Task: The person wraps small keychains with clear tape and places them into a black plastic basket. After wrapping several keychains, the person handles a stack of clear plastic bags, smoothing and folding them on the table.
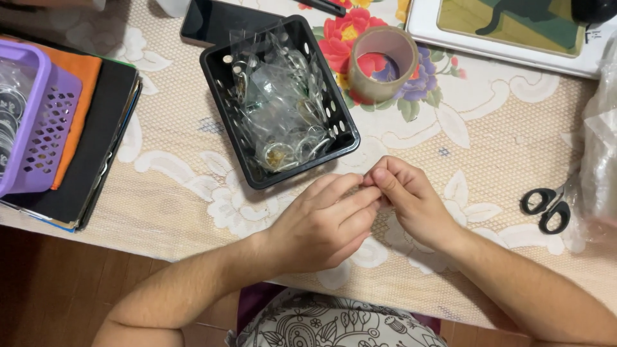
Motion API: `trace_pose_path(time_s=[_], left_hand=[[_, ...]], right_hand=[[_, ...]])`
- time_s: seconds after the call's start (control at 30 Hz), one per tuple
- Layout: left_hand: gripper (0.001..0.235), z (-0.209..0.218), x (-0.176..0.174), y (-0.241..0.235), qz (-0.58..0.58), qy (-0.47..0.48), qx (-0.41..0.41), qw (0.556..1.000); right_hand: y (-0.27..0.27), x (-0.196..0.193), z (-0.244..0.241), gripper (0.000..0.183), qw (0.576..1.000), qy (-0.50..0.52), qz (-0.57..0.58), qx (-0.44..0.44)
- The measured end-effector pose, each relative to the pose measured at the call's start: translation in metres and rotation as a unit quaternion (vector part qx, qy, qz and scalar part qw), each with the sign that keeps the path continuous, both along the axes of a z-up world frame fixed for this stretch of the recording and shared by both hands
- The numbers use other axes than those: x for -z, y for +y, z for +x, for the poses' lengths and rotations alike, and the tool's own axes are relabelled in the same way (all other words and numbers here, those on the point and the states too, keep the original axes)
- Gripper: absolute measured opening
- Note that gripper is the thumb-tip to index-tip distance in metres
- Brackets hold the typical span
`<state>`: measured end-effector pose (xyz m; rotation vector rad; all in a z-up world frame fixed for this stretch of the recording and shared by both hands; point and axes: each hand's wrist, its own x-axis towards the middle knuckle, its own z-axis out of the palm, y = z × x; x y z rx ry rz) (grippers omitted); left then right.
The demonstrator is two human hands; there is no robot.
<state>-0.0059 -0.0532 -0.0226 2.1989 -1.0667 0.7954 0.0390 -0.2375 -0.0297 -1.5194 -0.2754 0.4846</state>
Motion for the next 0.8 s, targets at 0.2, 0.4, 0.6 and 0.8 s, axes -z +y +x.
trace_pose_path(time_s=[0.2, 0.4, 0.6, 0.8], left_hand=[[0.009, -0.004, 0.005, 0.001, 0.023, -0.077, -0.065, 0.995], [0.012, 0.011, 0.01, 0.022, 0.111, -0.2, -0.245, 0.942], [0.013, 0.012, -0.008, 0.032, 0.158, -0.222, -0.244, 0.931], [0.005, 0.019, -0.014, 0.034, 0.123, -0.212, -0.236, 0.94]], right_hand=[[-0.02, 0.017, 0.033, 0.022, 0.992, 0.016, 0.056, 0.115], [-0.009, -0.029, 0.068, 0.027, 0.992, -0.123, -0.038, 0.011], [0.028, -0.086, 0.089, 0.016, 0.783, -0.474, -0.356, -0.19], [0.056, -0.092, 0.094, 0.02, 0.595, -0.488, -0.584, -0.257]])
